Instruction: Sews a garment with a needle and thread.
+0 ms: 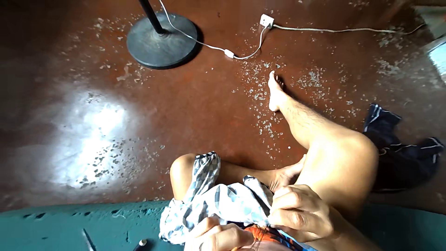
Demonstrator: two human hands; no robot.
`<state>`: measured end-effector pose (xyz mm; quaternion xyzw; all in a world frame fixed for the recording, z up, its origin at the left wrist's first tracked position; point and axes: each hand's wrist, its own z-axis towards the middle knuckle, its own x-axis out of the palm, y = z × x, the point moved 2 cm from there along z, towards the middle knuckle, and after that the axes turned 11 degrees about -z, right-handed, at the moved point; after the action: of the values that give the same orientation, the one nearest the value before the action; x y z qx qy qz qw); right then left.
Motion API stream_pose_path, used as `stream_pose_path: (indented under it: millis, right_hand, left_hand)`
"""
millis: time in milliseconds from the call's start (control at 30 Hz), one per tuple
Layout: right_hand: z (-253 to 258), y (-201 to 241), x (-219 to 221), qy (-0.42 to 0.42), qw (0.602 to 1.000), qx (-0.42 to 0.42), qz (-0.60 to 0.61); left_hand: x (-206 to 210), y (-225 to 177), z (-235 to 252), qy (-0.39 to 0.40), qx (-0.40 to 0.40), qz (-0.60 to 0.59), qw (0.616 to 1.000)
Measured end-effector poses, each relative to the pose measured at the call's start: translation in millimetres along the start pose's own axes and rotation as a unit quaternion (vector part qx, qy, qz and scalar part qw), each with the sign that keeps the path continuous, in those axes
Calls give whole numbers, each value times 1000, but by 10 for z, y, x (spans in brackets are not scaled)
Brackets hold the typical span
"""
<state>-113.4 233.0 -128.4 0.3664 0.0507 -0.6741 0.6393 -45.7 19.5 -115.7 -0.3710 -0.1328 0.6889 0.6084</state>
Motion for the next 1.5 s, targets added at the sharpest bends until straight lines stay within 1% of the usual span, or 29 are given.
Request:
stream_pose_path:
  millis: [67, 233, 367, 467, 633, 767, 867, 967, 1167, 1333, 1500]
  right_hand:
    - [4, -10, 36, 1, 1000, 6, 17]
    - [29, -16, 55, 4, 997, 38, 62]
    - [40, -26, 83, 26, 992, 65, 103]
    - [47, -9, 125, 44, 989, 86, 113]
    - [36, -4, 157, 59, 983, 121, 122]
    - [-18, -49, 132, 36, 980, 157, 115]
    - [-7, -68, 82, 12, 981, 173, 81]
    - [33, -85, 61, 8, 984, 157, 80]
    - [26, -97, 55, 42, 982, 148, 108]
    - [40, -80, 70, 63, 984, 132, 106]
    - [36, -58, 105, 67, 980, 148, 114]
  left_hand:
    - [-8, 21, 41, -12, -37, -43, 998]
    - [-46, 83, 81, -27, -96, -125, 987]
    - [-31, 102, 62, -56, -167, -198, 964]
    - [-29, 120, 55, -56, -196, -197, 959]
    - [11, 165, 81, -37, -186, -129, 973]
    - [30, 168, 142, -23, -159, -122, 979]
    - [33, 154, 136, -35, -162, -115, 979]
    - [27, 147, 96, -46, -181, -101, 977]
    - [22, 163, 7, -75, -184, -91, 976]
    - [47, 186, 9, -75, -196, -114, 971]
    - [85, 202, 21, -63, -213, -128, 967]
